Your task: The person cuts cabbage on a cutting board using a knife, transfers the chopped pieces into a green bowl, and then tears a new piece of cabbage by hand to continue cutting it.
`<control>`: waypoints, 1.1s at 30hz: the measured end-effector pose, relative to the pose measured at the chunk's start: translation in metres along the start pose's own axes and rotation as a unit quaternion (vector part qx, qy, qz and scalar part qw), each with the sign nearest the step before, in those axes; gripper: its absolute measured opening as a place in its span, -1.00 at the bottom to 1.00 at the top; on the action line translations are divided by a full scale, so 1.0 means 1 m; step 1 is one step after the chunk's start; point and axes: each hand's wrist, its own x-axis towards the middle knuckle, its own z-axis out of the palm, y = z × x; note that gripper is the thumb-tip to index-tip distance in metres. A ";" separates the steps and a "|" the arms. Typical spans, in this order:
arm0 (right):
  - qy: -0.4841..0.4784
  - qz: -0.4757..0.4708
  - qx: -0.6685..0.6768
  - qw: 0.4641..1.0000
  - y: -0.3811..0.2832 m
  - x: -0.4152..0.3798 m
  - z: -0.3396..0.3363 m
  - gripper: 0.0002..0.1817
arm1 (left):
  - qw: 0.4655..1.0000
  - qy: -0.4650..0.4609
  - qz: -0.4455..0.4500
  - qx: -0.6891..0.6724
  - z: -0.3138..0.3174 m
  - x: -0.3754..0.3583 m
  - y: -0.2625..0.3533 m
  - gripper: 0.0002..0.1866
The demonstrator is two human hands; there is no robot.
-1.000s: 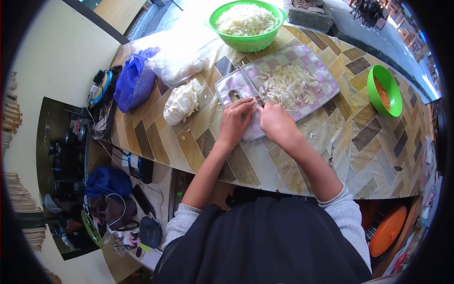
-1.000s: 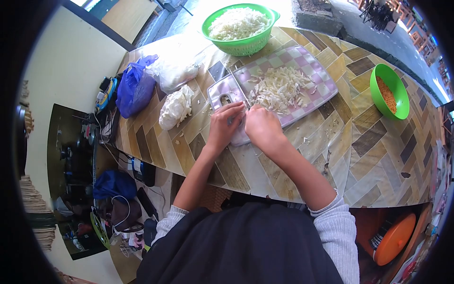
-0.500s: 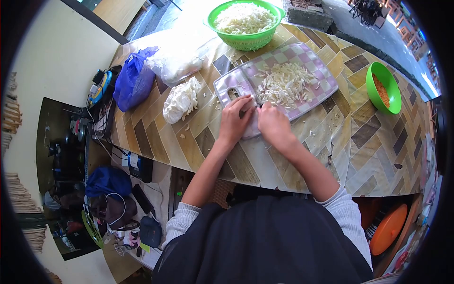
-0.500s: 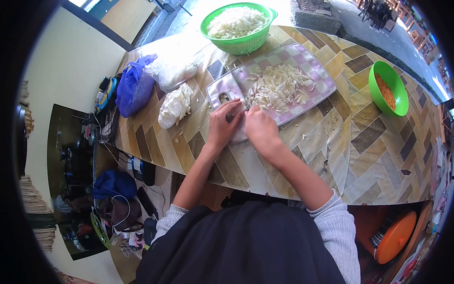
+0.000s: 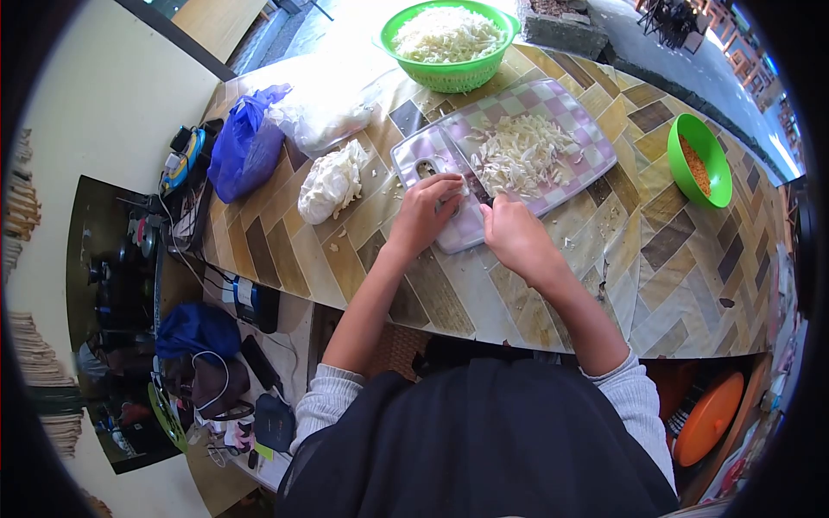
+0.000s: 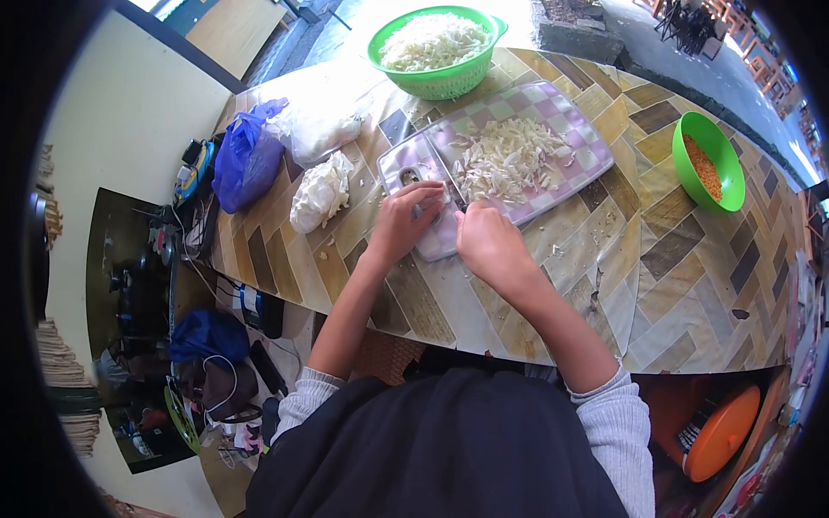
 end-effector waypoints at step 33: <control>0.038 -0.031 -0.097 0.994 -0.004 0.005 0.029 -0.68 | 0.995 0.030 0.021 0.096 0.004 -0.010 -0.003 -0.74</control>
